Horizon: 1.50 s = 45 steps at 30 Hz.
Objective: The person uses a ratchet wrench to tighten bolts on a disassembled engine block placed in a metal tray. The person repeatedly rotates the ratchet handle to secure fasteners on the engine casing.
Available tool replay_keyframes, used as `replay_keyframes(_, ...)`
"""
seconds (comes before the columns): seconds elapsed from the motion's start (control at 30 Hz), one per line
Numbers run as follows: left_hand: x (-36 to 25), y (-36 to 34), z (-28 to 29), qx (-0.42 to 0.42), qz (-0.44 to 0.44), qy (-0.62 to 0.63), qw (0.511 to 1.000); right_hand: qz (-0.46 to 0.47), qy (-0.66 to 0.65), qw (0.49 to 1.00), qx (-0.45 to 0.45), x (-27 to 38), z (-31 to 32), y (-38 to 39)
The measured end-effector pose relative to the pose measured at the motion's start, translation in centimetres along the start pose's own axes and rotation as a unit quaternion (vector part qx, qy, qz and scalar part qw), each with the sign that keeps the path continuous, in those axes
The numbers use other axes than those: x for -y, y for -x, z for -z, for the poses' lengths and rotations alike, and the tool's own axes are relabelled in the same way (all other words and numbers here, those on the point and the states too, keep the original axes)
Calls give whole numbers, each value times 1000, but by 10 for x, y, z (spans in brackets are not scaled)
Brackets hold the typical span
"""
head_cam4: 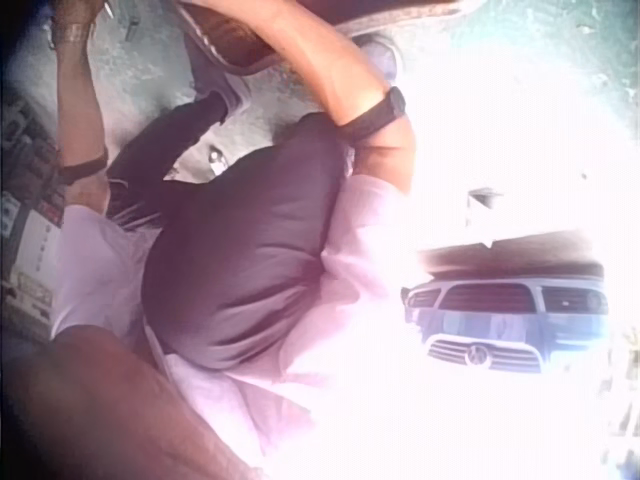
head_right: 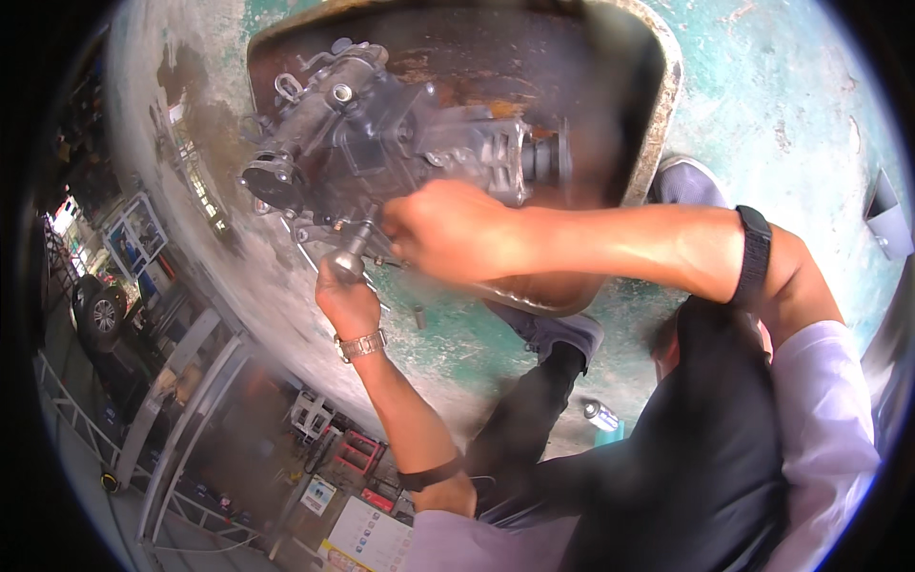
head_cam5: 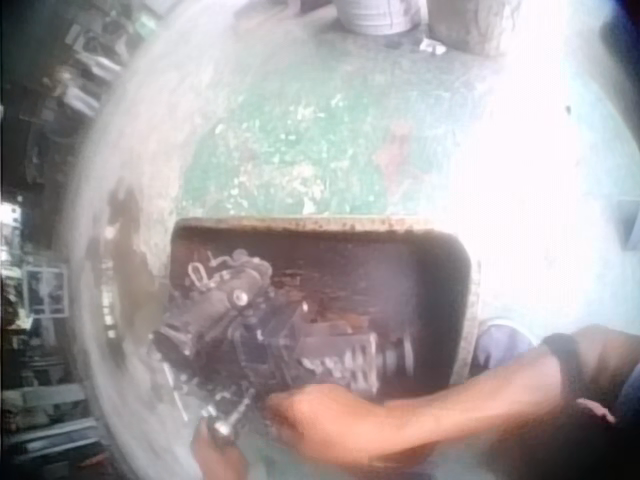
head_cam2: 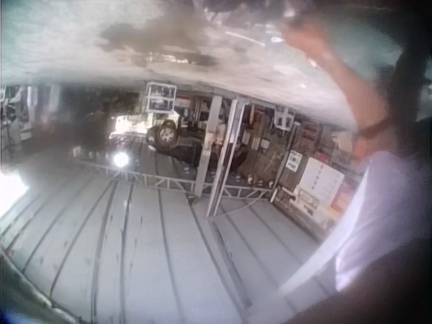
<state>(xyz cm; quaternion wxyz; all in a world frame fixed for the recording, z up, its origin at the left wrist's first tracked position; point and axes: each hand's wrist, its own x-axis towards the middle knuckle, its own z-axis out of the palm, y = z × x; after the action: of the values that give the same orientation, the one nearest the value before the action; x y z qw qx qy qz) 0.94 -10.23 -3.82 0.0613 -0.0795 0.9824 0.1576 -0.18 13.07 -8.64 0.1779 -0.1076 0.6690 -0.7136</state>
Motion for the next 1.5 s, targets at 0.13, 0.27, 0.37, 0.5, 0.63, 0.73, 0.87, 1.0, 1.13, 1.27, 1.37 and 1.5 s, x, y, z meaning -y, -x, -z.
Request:
replay_keyframes(0.13,18,-17,6,-25,-215,-163,963,49,76,996,1,10,-18,-38)
replay_keyframes(0.27,24,-28,-3,-112,-103,51,987,9,153,987,51,32,-36,-67)
replay_keyframes(0.37,27,-19,-12,-110,50,155,981,30,147,986,70,38,-49,-71)
replay_keyframes(0.5,29,-4,-12,-140,-152,-126,970,-25,230,966,119,38,-59,-66)
replay_keyframes(0.63,28,2,-17,-232,106,-19,967,-1,262,957,126,40,-62,-61)
replay_keyframes(0.73,35,-6,-23,-243,300,286,877,-11,286,943,168,42,-63,-61)
replay_keyframes(0.87,53,-11,-34,-178,433,456,757,19,301,938,171,34,-69,-60)
replay_keyframes(1.0,79,-6,-48,-20,457,645,611,82,300,943,118,10,-84,-53)
replay_keyframes(1.13,94,-4,-63,-54,448,617,645,100,280,947,124,-11,-92,-45)
replay_keyframes(1.27,80,-14,-57,-105,394,642,649,94,261,952,129,-11,-92,-43)
replay_keyframes(1.37,44,-19,-40,-144,321,533,770,91,235,967,45,0,-88,-41)
replay_keyframes(1.5,7,-29,-21,-163,232,348,894,65,154,986,5,8,-83,-40)
